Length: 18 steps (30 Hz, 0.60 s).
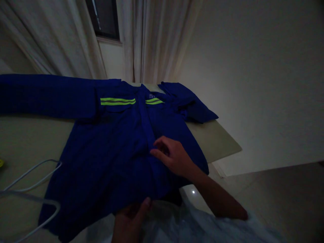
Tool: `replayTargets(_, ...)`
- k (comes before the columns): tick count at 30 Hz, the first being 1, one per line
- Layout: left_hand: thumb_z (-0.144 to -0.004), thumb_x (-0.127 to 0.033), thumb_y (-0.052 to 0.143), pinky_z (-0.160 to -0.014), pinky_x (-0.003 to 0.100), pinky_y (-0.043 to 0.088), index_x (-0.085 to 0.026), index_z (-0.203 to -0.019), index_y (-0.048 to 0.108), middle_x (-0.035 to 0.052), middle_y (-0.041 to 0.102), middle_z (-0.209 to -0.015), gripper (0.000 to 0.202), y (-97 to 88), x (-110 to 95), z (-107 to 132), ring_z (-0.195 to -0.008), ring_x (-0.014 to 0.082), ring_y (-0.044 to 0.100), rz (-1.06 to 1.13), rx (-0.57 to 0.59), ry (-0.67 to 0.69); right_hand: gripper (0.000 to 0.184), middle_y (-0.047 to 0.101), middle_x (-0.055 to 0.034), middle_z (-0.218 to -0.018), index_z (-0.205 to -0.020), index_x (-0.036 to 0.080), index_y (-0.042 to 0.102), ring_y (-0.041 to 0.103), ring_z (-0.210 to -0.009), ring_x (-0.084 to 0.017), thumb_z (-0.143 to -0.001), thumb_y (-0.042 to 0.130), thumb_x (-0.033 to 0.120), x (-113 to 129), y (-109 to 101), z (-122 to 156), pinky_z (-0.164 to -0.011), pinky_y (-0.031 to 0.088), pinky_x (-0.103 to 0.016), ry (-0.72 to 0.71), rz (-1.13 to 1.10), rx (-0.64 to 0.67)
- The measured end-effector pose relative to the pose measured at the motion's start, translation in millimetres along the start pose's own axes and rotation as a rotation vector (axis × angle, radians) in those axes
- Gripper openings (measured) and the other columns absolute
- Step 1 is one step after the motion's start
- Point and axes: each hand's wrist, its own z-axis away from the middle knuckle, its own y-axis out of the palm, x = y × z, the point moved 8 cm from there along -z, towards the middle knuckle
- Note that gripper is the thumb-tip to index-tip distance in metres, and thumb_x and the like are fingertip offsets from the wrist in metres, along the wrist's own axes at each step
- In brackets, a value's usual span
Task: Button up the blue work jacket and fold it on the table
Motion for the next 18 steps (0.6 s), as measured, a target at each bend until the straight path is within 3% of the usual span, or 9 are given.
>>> replayTargets(2,-0.068,-0.075,0.081,-0.089,0.041,0.065,-0.019,-0.077,0.083,0.0132,0.083,-0.089,0.057,3.0,2,-4,-0.088,0.0334,0.078,0.06,0.031,-0.005,0.035,0.072,-0.002,-0.09,-0.111,0.023,0.069,0.066,-0.075,-0.016,-0.094,0.074,0.053,-14,2,70,-0.068,0.051,-0.028,0.132,-0.051,-0.128)
replayTargets(4,-0.068,-0.074,0.081,-0.089,0.04,0.064,-0.018,-0.082,0.084,0.0136,0.083,-0.091,0.058,0.9,-1,-7,-0.088,0.0326,0.079,0.055,0.04,0.058,0.044,0.073,-0.0047,-0.097,-0.121,0.023,0.066,0.067,-0.077,-0.017,-0.089,0.079,0.049,-37,13,122,-0.067,0.053,-0.029,0.267,-0.135,-0.281)
replayTargets(7,-0.072,-0.072,0.078,-0.086,0.037,0.064,-0.018,-0.085,0.085,0.0126,0.083,-0.092,0.056,-7.4,-6,-9,-0.089,0.0315,0.08,-0.008,-0.004,0.148,0.049,0.075,-0.0078,-0.101,-0.125,0.023,0.067,0.073,-0.083,-0.021,-0.085,0.081,0.046,-66,44,165,-0.07,0.059,-0.032,0.398,-0.346,-0.432)
replayTargets(11,-0.073,-0.075,0.074,-0.076,0.033,0.063,-0.021,-0.076,0.083,0.0093,0.082,-0.083,0.055,-14.9,-12,-8,-0.081,0.0297,0.079,-0.193,-0.057,0.223,0.026,0.077,-0.0084,-0.097,-0.11,0.023,0.074,0.076,-0.092,-0.023,-0.091,0.073,0.042,-66,70,167,-0.08,0.063,-0.036,0.363,-0.559,-0.496)
replayTargets(15,-0.076,-0.074,0.072,-0.07,0.03,0.062,-0.024,-0.077,0.084,0.0068,0.082,-0.081,0.051,-17.2,-17,-4,-0.078,0.0275,0.079,-0.293,-0.08,0.327,0.041,0.077,-0.0076,-0.102,-0.123,0.023,0.069,0.076,-0.092,-0.022,-0.085,0.078,0.035,-46,69,154,-0.076,0.064,-0.032,0.288,-0.58,-0.538)
replayTargets(18,-0.08,-0.069,0.073,-0.077,0.029,0.063,-0.025,-0.084,0.085,0.0058,0.083,-0.087,0.046,-14.7,-16,-2,-0.081,0.0265,0.08,-0.269,-0.053,0.398,0.031,0.078,-0.006,-0.094,-0.114,0.023,0.072,0.076,-0.085,-0.022,-0.086,0.077,0.034,-36,75,150,-0.072,0.064,-0.031,0.279,-0.526,-0.471)
